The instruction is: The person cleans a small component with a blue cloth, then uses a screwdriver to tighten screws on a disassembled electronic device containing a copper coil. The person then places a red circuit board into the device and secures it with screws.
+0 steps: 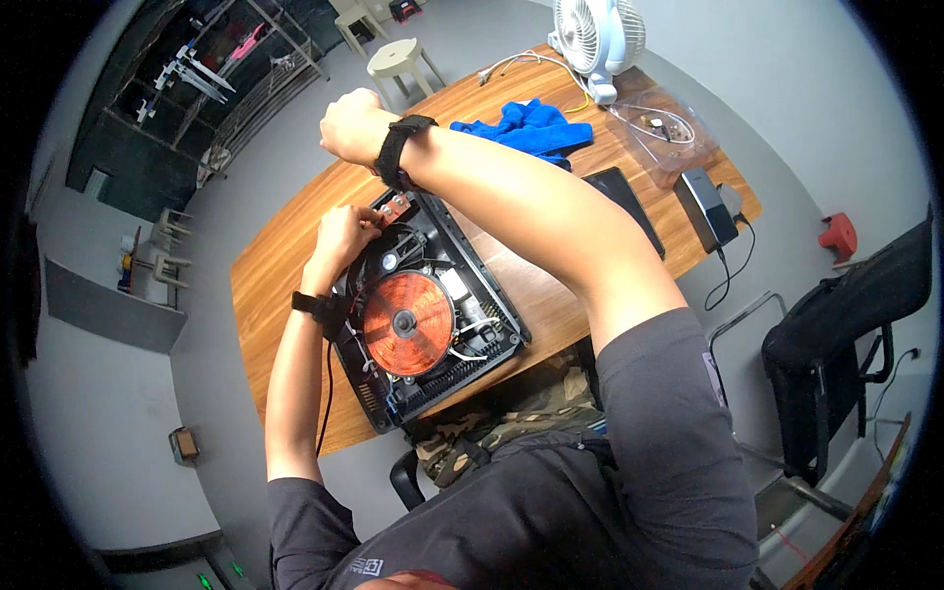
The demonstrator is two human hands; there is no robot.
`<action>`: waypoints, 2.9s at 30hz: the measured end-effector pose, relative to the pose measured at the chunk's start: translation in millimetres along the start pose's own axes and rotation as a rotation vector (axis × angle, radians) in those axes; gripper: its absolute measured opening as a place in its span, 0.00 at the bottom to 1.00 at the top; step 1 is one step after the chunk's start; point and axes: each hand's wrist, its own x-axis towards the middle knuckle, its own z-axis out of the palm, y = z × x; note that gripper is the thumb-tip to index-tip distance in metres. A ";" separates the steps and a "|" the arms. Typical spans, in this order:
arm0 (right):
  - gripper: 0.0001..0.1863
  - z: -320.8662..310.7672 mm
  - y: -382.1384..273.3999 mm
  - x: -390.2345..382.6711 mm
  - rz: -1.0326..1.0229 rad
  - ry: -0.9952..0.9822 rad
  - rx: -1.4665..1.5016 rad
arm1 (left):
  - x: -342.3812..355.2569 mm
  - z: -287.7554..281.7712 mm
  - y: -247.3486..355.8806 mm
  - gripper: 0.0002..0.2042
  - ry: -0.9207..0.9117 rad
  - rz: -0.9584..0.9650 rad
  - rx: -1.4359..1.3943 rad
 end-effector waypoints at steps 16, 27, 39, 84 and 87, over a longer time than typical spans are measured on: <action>0.14 -10.8 -3.4 -15.0 0.008 -0.064 0.102 | 0.9 2.0 -2.3 0.11 -0.005 -0.009 0.016; 0.14 -9.5 -0.7 -5.7 0.059 -0.143 0.086 | 1.8 3.8 -5.3 0.10 -0.014 -0.002 -0.014; 0.19 21.5 10.2 0.4 -0.137 0.052 0.185 | 1.0 0.8 -1.6 0.12 -0.017 -0.010 0.002; 0.10 15.4 21.6 -12.9 -0.037 -0.094 0.155 | 0.7 -1.6 1.5 0.12 -0.018 0.009 -0.001; 0.14 12.6 22.7 -12.4 -0.091 -0.132 0.216 | 0.4 -2.4 1.5 0.12 -0.032 -0.001 0.013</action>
